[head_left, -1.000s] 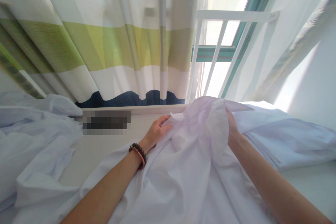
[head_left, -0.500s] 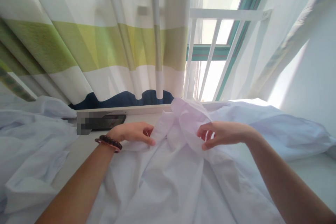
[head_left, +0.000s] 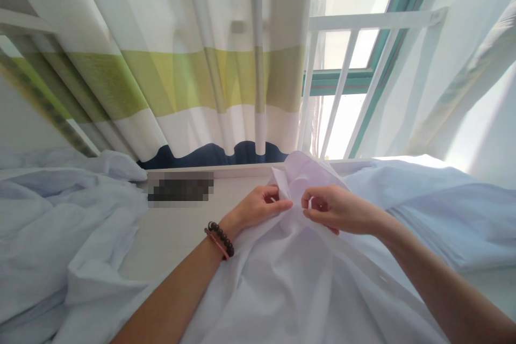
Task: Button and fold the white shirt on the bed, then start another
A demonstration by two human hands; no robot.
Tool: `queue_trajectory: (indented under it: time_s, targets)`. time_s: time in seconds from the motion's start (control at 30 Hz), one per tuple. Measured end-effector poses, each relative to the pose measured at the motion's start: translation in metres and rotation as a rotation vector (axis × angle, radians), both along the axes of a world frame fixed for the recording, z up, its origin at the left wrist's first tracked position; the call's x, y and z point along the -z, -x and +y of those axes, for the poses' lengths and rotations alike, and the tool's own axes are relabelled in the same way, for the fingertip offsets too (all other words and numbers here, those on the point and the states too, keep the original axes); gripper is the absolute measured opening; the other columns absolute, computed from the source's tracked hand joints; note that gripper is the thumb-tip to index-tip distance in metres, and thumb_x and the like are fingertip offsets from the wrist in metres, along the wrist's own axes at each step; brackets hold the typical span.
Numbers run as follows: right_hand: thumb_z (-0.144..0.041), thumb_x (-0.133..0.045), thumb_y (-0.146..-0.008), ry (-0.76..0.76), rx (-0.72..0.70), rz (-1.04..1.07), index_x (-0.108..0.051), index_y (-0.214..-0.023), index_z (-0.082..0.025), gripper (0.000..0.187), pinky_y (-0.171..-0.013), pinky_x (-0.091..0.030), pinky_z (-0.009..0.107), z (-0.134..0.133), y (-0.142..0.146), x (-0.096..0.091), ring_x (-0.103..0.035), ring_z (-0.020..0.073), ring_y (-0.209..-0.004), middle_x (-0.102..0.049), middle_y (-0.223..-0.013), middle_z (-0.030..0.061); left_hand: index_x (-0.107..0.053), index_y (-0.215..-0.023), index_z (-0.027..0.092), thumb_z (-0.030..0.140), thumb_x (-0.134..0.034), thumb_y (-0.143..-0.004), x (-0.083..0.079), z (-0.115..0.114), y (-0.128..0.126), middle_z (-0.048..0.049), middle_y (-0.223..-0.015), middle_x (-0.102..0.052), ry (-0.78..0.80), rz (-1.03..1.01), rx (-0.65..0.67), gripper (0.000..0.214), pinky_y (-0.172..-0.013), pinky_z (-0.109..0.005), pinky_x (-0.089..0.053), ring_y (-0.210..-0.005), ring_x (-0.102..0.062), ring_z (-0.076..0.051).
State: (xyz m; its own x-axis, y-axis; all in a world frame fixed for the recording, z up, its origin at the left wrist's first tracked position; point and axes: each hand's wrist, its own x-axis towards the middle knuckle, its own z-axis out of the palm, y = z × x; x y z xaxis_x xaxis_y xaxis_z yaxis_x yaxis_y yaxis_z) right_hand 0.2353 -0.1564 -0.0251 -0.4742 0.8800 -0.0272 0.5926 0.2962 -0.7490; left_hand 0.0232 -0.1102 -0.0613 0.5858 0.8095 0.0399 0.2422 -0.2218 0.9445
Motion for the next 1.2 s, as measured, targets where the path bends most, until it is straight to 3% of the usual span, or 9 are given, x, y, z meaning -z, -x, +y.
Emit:
queue_trajectory:
  time_s: [0.17,0.23,0.33,0.47,0.6,0.7,0.9,1.07,1.2]
  targets:
    - [-0.023,-0.049,-0.074,-0.111,0.133,0.151,-0.047,-0.065,-0.022,0.010,-0.052,-0.034,0.025,0.007,0.030,0.049,-0.047,0.0134,-0.055,-0.052,-0.059,-0.0034,-0.062,-0.090,0.014,0.039,-0.067,-0.074,0.031,0.001,-0.009,-0.0028,-0.084,-0.064,-0.042,-0.117,-0.070,0.030,-0.066,-0.024,-0.044,-0.074,-0.058,-0.015]
    - [-0.024,-0.047,-0.073,-0.074,0.177,0.263,-0.045,-0.065,-0.022,0.009,-0.054,-0.034,0.026,0.011,0.036,0.069,-0.046,0.0141,-0.059,-0.048,-0.060,-0.0034,-0.062,-0.092,0.014,0.035,-0.065,-0.074,0.033,-0.001,-0.007,-0.0028,-0.086,-0.064,-0.069,-0.104,-0.088,0.027,-0.067,-0.024,-0.044,-0.075,-0.057,-0.014]
    - [-0.026,-0.048,-0.073,0.039,0.178,0.434,-0.044,-0.068,-0.023,0.007,-0.055,-0.034,0.026,0.016,0.034,0.084,-0.046,0.0148,-0.060,-0.048,-0.061,-0.0037,-0.065,-0.085,0.013,0.041,-0.050,-0.085,0.028,-0.006,-0.002,-0.0033,-0.076,-0.062,0.071,-0.095,-0.047,0.032,-0.062,-0.025,-0.042,-0.065,-0.053,-0.014]
    - [-0.028,-0.053,-0.071,0.116,0.183,0.562,-0.045,-0.065,-0.023,0.012,-0.054,-0.031,0.026,0.017,0.028,0.082,-0.044,0.0137,-0.055,-0.047,-0.058,-0.0045,-0.064,-0.069,0.013,0.045,-0.045,-0.087,0.024,-0.013,0.003,-0.0009,-0.060,-0.054,0.170,-0.038,-0.014,0.042,-0.052,-0.025,-0.036,-0.053,-0.044,-0.011]
    - [-0.027,-0.055,-0.066,0.126,0.193,0.603,-0.046,-0.065,-0.023,0.010,-0.053,-0.031,0.027,0.019,0.029,0.077,-0.043,0.0137,-0.055,-0.047,-0.058,-0.0039,-0.067,-0.092,0.014,0.038,-0.063,-0.078,0.027,-0.011,0.002,-0.0038,-0.084,-0.065,0.090,-0.061,0.097,0.028,-0.071,-0.025,-0.045,-0.076,-0.058,-0.016]
    - [-0.026,-0.054,-0.064,0.123,0.218,0.635,-0.046,-0.064,-0.024,0.009,-0.052,-0.032,0.027,0.019,0.030,0.076,-0.042,0.0135,-0.054,-0.047,-0.058,-0.0038,-0.065,-0.099,0.015,0.026,-0.065,-0.076,0.031,-0.007,-0.002,-0.0051,-0.097,-0.067,-0.023,-0.076,0.045,0.026,-0.083,-0.027,-0.045,-0.090,-0.060,-0.019]
    - [-0.029,-0.061,-0.069,0.073,0.180,0.650,-0.050,-0.069,-0.023,0.012,-0.050,-0.031,0.026,0.011,0.034,0.078,-0.040,0.0121,-0.051,-0.046,-0.057,-0.0048,-0.059,-0.106,0.016,0.014,-0.056,-0.074,0.034,-0.006,-0.012,-0.0028,-0.092,-0.067,-0.167,-0.067,-0.154,0.032,-0.079,-0.025,-0.047,-0.084,-0.061,-0.018]
    - [-0.031,-0.063,-0.073,0.001,0.234,0.597,-0.051,-0.070,-0.023,0.015,-0.053,-0.037,0.027,0.011,0.039,0.080,-0.049,0.0146,-0.057,-0.054,-0.063,-0.0016,-0.064,-0.083,0.015,0.019,-0.056,-0.073,0.032,-0.011,-0.009,-0.0004,-0.073,-0.062,-0.241,0.102,-0.081,0.013,-0.065,-0.024,-0.044,-0.069,-0.056,-0.016]
    - [-0.029,-0.063,-0.072,-0.040,0.278,0.554,-0.050,-0.068,-0.022,0.016,-0.051,-0.036,0.026,0.015,0.038,0.081,-0.048,0.0135,-0.055,-0.052,-0.060,-0.0024,-0.066,-0.088,0.014,0.027,-0.054,-0.077,0.027,-0.011,0.000,-0.0009,-0.077,-0.064,-0.110,0.063,0.022,0.021,-0.064,-0.023,-0.042,-0.070,-0.056,-0.015]
